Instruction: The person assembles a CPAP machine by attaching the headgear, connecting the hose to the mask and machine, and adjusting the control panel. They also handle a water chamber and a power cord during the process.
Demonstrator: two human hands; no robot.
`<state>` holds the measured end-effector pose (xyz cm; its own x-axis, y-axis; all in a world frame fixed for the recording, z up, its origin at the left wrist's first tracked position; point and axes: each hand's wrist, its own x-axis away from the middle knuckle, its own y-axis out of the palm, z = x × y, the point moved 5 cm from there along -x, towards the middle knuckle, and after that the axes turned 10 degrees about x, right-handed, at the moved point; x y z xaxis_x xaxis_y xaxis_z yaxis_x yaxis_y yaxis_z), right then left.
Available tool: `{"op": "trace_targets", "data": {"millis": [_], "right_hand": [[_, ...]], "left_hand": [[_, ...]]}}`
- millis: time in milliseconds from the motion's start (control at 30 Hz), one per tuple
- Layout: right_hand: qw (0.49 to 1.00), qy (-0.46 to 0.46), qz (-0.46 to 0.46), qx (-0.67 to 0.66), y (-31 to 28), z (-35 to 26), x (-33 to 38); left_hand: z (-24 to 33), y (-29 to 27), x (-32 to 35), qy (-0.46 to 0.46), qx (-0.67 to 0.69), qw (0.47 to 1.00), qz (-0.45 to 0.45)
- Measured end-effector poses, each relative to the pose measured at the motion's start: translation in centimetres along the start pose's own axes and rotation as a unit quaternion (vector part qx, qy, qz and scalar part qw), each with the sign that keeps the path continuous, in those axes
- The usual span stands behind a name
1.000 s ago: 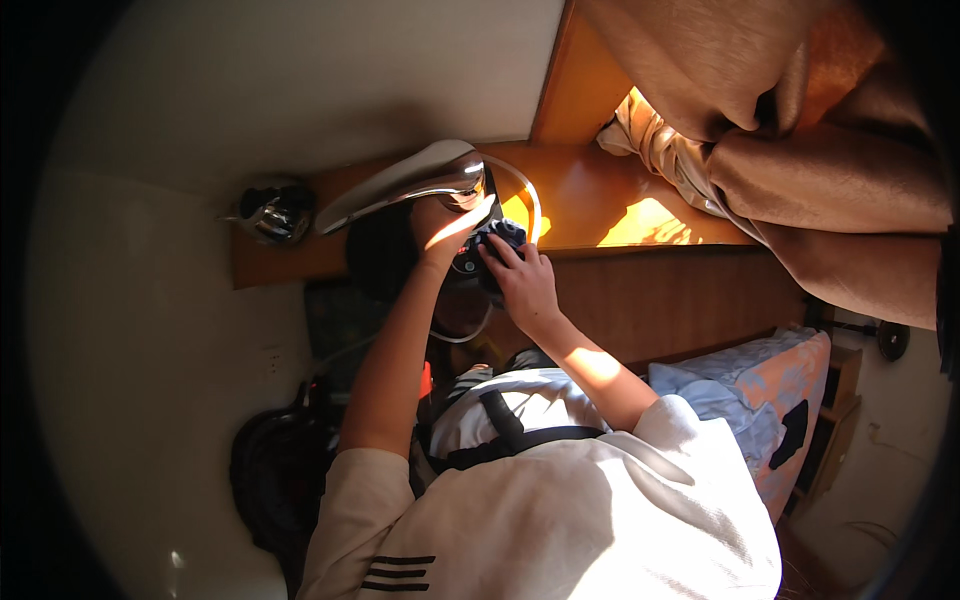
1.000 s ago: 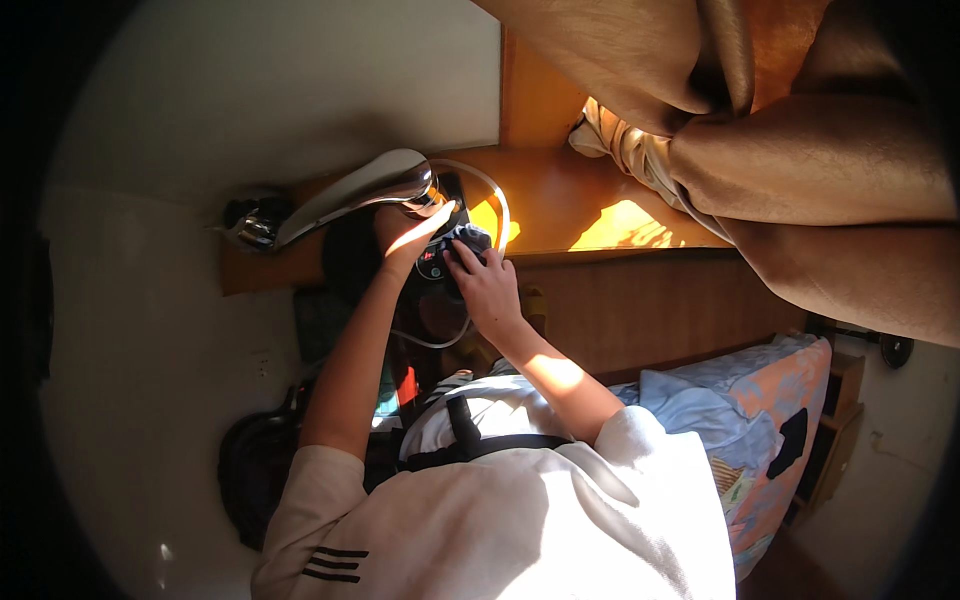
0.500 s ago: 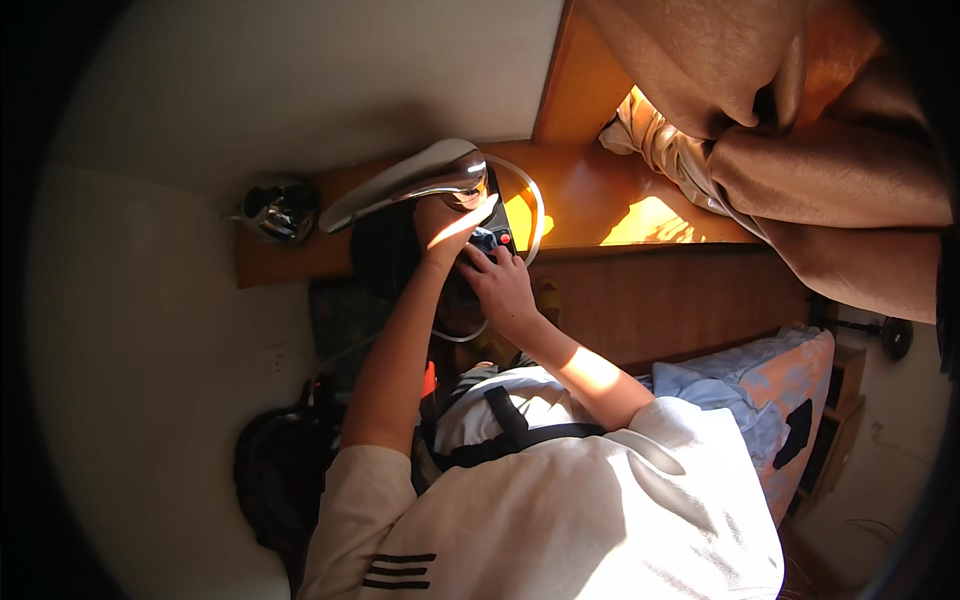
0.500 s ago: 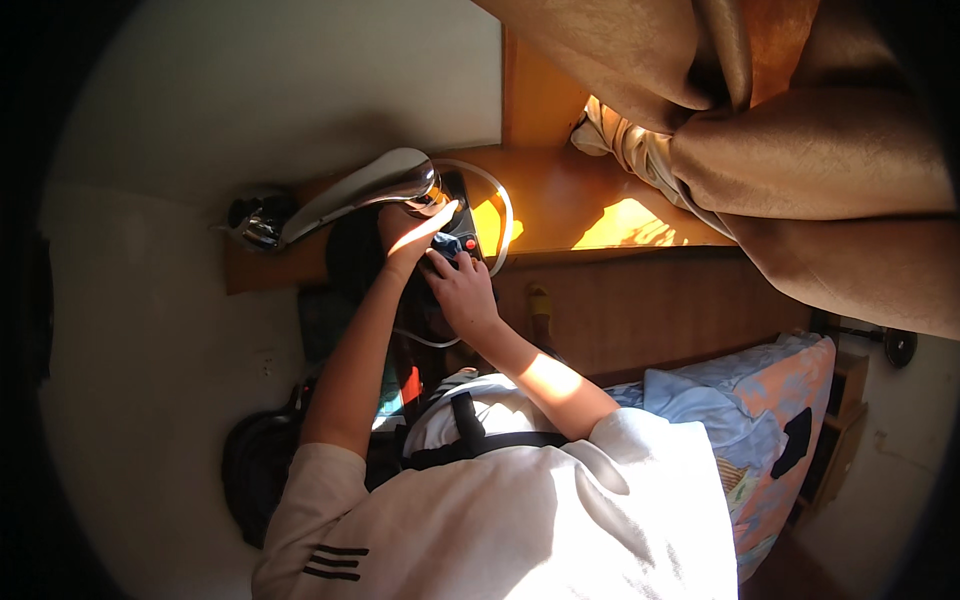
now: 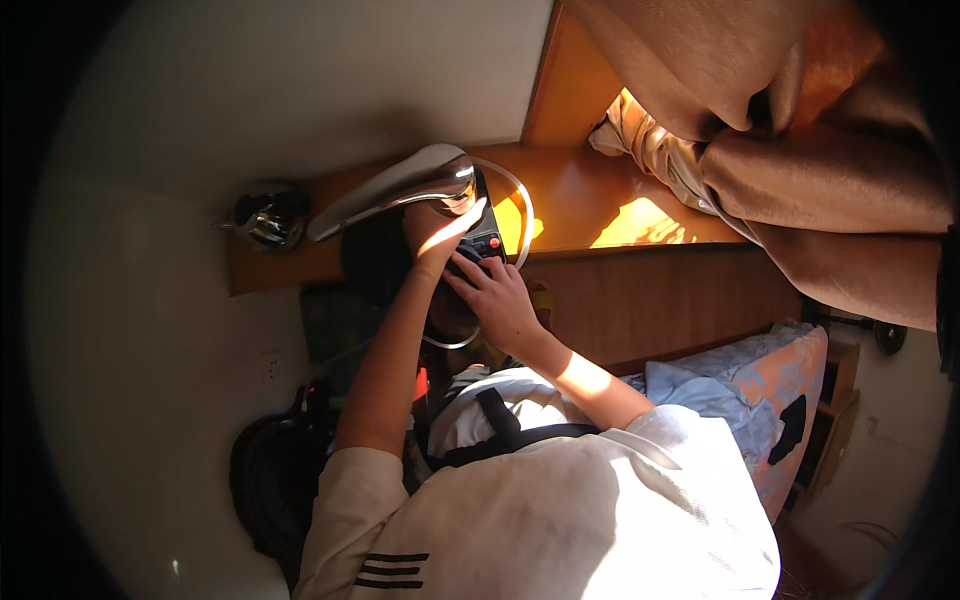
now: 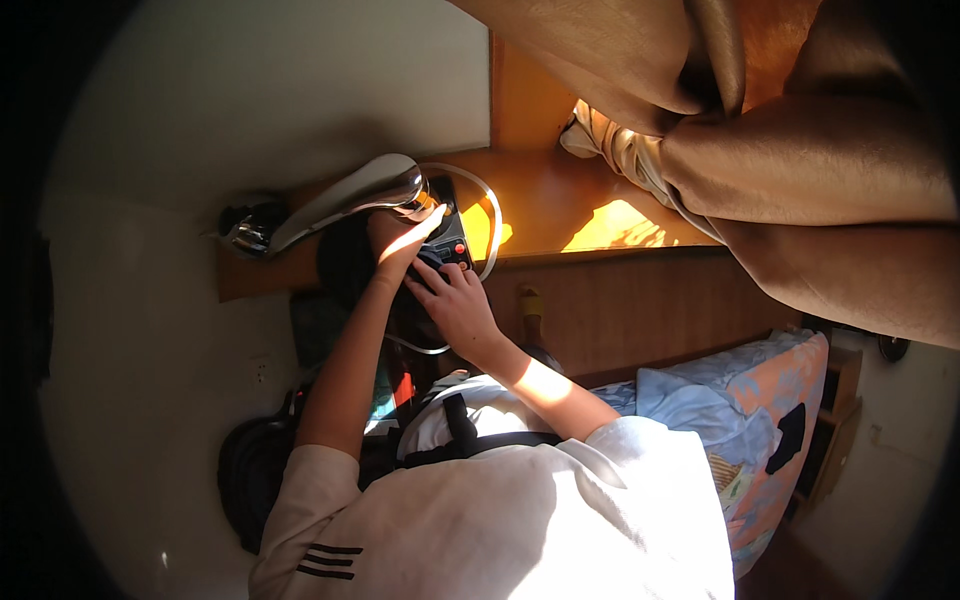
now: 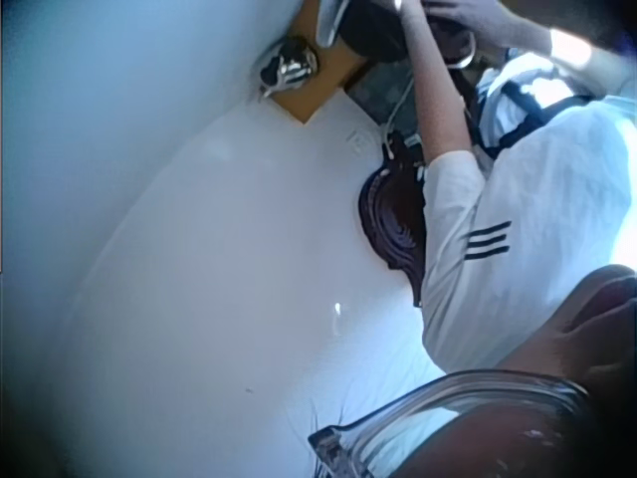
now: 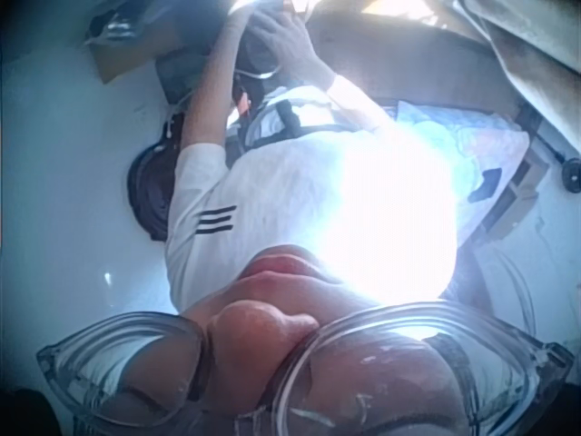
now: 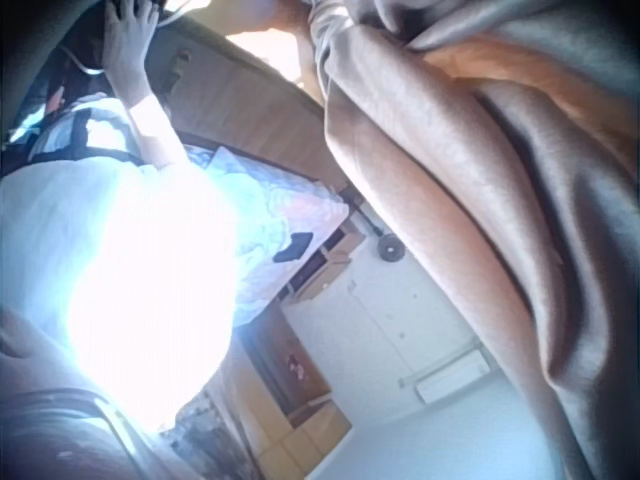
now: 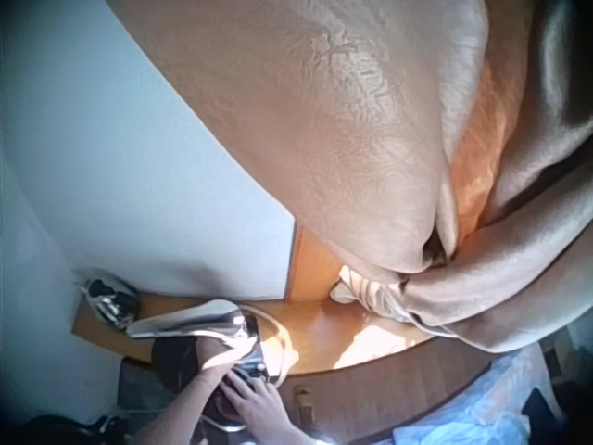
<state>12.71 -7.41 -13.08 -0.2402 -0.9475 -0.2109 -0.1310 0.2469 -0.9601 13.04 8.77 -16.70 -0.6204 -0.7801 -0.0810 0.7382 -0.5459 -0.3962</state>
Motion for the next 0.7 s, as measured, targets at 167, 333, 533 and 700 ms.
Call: {"op": "trace_targets", "data": {"millis": [167, 333, 533, 700], "right_hand": [[0.996, 0.028, 0.012, 0.082, 2.9, 2.0, 0.8], [0.98, 0.192, -0.012, -0.042, -0.2, 13.1, 4.6], [0.863, 0.291, 0.085, -0.404, -2.2, 12.9, 6.0], [0.828, 0.194, -0.061, -0.523, -0.5, 2.6, 4.7]], "left_hand": [[-0.2, 0.0, -0.2, -0.033, -0.04, 0.999, -0.003], [0.2, 0.0, 0.0, -0.012, 0.013, 1.0, -0.005], [1.5, -1.2, 8.1, 0.051, 0.004, 0.999, -0.015], [0.5, 0.5, 17.3, -0.368, 0.507, 0.764, -0.153]]}}
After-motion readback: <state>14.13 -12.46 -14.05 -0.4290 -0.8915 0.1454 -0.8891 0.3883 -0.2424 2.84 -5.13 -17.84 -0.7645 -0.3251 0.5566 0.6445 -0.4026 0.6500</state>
